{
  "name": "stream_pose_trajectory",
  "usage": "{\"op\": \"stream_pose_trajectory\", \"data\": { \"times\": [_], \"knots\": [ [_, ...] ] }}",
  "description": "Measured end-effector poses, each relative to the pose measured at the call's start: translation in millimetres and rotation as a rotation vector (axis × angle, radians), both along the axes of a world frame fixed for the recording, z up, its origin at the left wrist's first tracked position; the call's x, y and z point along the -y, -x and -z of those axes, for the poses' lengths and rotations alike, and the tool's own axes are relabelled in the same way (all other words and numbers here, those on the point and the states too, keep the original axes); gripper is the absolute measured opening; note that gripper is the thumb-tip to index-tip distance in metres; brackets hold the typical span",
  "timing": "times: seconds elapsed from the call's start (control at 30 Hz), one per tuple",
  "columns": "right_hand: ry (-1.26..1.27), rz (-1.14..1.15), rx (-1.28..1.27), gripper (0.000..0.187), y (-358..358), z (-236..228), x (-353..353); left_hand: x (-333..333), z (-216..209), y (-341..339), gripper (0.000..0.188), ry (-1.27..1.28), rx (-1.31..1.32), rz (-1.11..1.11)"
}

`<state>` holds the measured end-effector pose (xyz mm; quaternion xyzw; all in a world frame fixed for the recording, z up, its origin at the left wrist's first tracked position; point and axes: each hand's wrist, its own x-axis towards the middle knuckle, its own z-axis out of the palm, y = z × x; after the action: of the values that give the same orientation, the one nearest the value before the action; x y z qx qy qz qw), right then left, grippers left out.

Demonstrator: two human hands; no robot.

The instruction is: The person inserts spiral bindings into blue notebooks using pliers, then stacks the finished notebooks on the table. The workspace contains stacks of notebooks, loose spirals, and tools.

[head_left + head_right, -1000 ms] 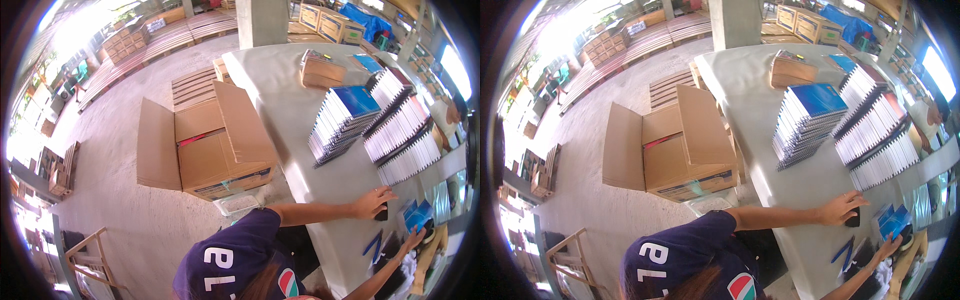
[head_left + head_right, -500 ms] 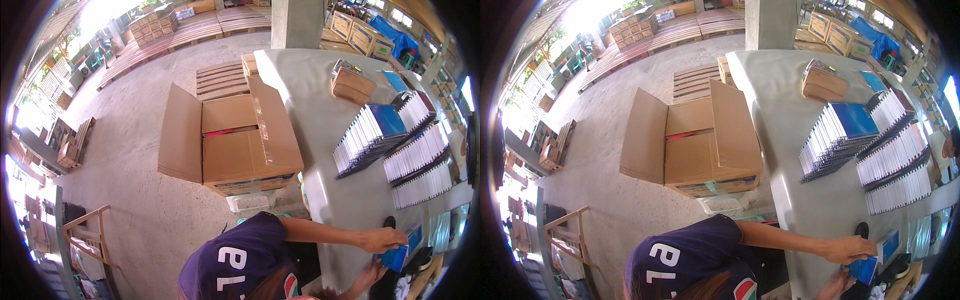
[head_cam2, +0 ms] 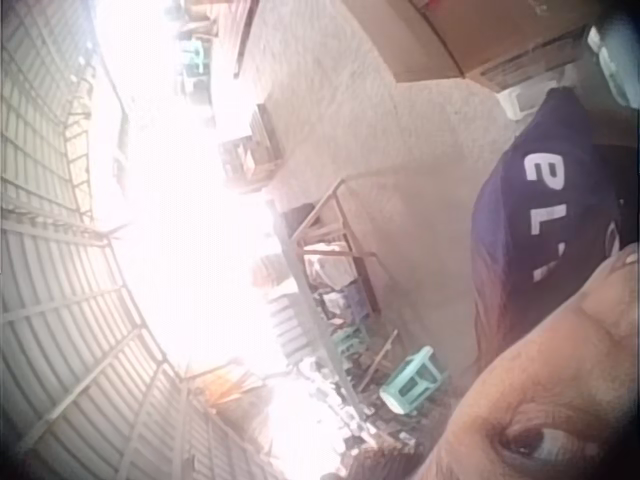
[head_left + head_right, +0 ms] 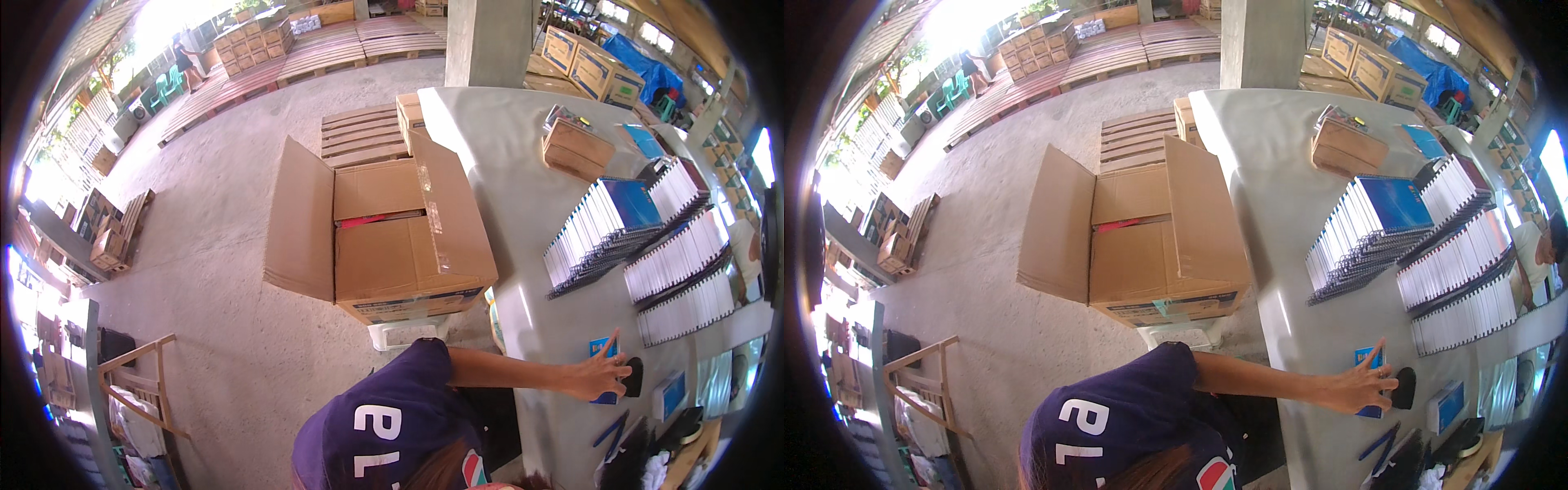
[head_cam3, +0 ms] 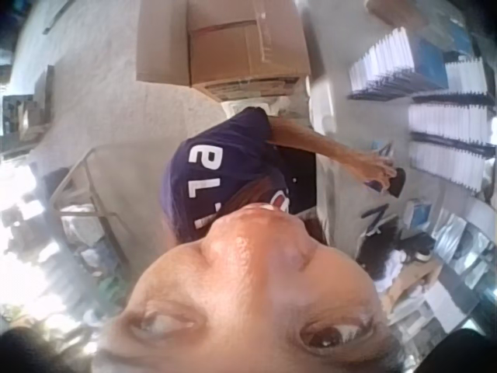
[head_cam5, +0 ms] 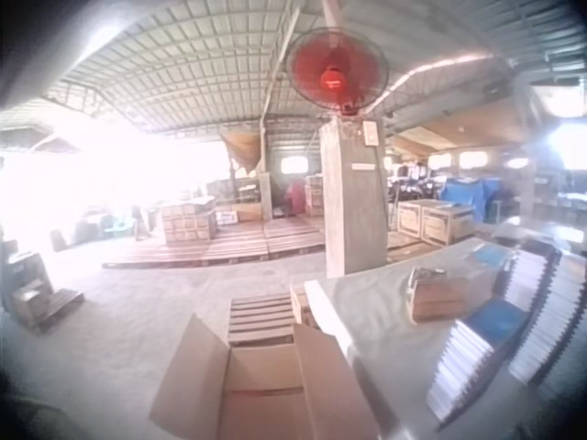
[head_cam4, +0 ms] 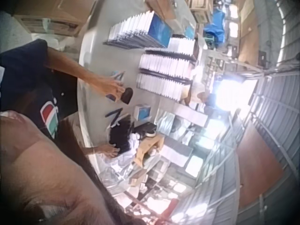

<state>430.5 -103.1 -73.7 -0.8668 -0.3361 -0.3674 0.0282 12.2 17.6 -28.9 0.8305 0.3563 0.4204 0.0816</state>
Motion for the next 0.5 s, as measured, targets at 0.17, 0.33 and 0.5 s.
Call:
{"op": "stream_pose_trajectory", "data": {
  "times": [0.17, 0.33, 0.5],
  "knots": [
    [-0.022, -0.020, -0.183, 0.044, -21, -6, 3, 4, -11, 7, 0.032, 0.099, 0.000, 0.027],
    [-0.004, -0.056, -0.264, 0.042, -53, -6, 3, -6, 12, -3, 0.028, -0.013, 0.075, -0.032],
    [0.028, -0.123, -0.322, 0.040, -72, -4, 30, 17, -2, -2, 0.041, 0.068, 0.143, -0.019]
  ]
}}
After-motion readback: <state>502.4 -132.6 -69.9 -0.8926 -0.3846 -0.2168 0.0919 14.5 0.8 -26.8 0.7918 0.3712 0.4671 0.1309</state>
